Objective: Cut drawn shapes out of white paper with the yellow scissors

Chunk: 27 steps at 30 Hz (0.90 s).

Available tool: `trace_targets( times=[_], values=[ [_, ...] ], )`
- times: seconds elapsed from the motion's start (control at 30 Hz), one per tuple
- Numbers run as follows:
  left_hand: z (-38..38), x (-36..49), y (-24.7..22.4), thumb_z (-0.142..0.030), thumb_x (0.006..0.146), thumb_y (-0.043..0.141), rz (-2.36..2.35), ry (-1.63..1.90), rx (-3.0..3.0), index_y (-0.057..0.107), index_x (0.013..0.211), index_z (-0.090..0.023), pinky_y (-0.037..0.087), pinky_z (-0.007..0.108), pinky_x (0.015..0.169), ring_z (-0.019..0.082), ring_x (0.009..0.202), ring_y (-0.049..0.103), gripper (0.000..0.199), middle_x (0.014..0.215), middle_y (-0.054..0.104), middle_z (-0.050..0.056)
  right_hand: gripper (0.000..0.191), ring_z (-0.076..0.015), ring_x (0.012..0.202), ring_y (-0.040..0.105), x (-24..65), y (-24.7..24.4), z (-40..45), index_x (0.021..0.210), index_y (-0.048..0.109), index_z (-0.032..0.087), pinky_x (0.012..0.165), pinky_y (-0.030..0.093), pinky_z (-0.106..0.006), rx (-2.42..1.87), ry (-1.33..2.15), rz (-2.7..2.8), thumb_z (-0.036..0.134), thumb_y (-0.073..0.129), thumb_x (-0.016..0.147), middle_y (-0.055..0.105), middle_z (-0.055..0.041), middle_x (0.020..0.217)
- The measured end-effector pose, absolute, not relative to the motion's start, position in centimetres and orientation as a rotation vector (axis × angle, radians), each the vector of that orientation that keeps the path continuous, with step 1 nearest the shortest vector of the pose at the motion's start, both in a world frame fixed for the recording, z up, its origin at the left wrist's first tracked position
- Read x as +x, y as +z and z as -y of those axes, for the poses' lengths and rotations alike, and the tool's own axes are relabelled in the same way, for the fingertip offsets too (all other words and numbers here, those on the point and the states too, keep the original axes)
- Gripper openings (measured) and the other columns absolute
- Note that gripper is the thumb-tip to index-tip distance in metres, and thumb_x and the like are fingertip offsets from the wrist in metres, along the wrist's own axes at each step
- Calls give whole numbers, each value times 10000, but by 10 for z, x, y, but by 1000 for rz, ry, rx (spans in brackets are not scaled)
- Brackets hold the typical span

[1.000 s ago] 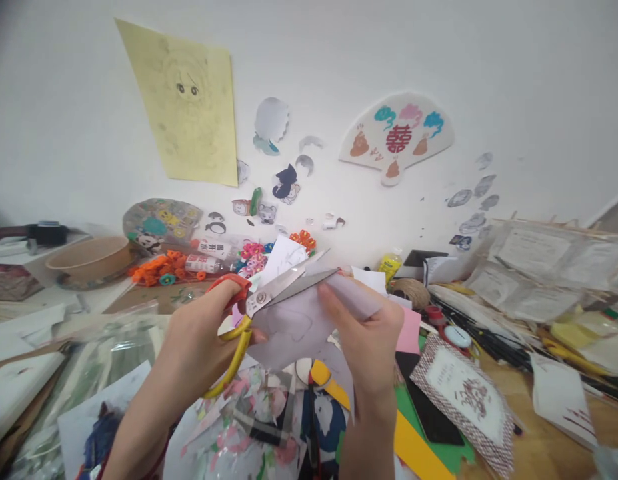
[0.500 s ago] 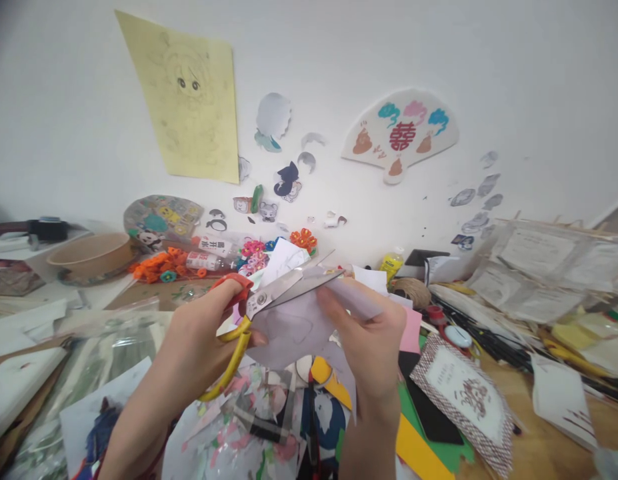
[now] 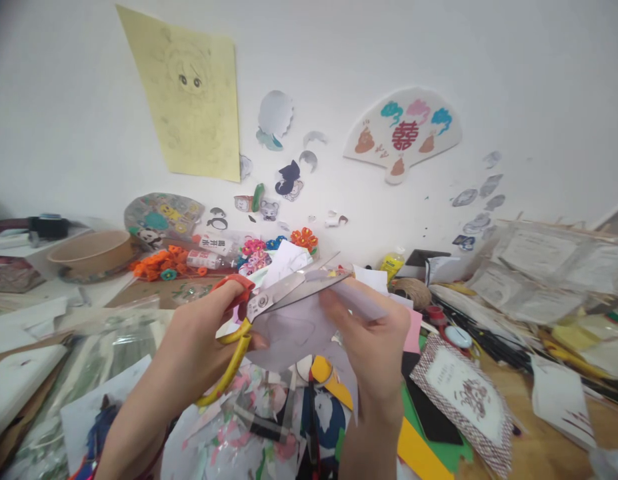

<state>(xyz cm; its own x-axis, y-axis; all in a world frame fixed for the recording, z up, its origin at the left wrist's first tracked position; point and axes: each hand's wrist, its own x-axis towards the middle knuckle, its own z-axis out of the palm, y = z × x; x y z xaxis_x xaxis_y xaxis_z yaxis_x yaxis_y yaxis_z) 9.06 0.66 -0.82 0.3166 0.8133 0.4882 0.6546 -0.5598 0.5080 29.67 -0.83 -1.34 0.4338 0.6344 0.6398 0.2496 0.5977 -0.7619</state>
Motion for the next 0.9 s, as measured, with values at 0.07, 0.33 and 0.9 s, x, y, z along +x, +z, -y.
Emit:
trace_targets(
  times=[0.07,0.33,0.9],
  values=[
    [-6,91,-9,-354,784,688,-1330,1075,2372,409,812,-231,329,240,600,133,645,484,305,744,537,-66,106,-177,714,689,297,-14,8,827,778,246,670,596,-310,-945,276,1147,197,788,733,762,4,804],
    [-7,90,-9,-341,795,685,-1289,1078,2356,418,824,-233,332,236,598,129,642,486,290,745,534,-67,107,-183,723,687,298,-17,7,836,775,246,668,593,-319,-932,281,1150,192,777,744,758,-6,812],
    [-7,89,-11,-309,792,696,-1231,1101,2351,402,805,-230,334,228,589,114,628,463,305,731,511,-75,126,-145,732,692,297,-16,9,847,778,272,686,590,-269,-961,233,1174,189,775,753,773,33,840]
  ],
)
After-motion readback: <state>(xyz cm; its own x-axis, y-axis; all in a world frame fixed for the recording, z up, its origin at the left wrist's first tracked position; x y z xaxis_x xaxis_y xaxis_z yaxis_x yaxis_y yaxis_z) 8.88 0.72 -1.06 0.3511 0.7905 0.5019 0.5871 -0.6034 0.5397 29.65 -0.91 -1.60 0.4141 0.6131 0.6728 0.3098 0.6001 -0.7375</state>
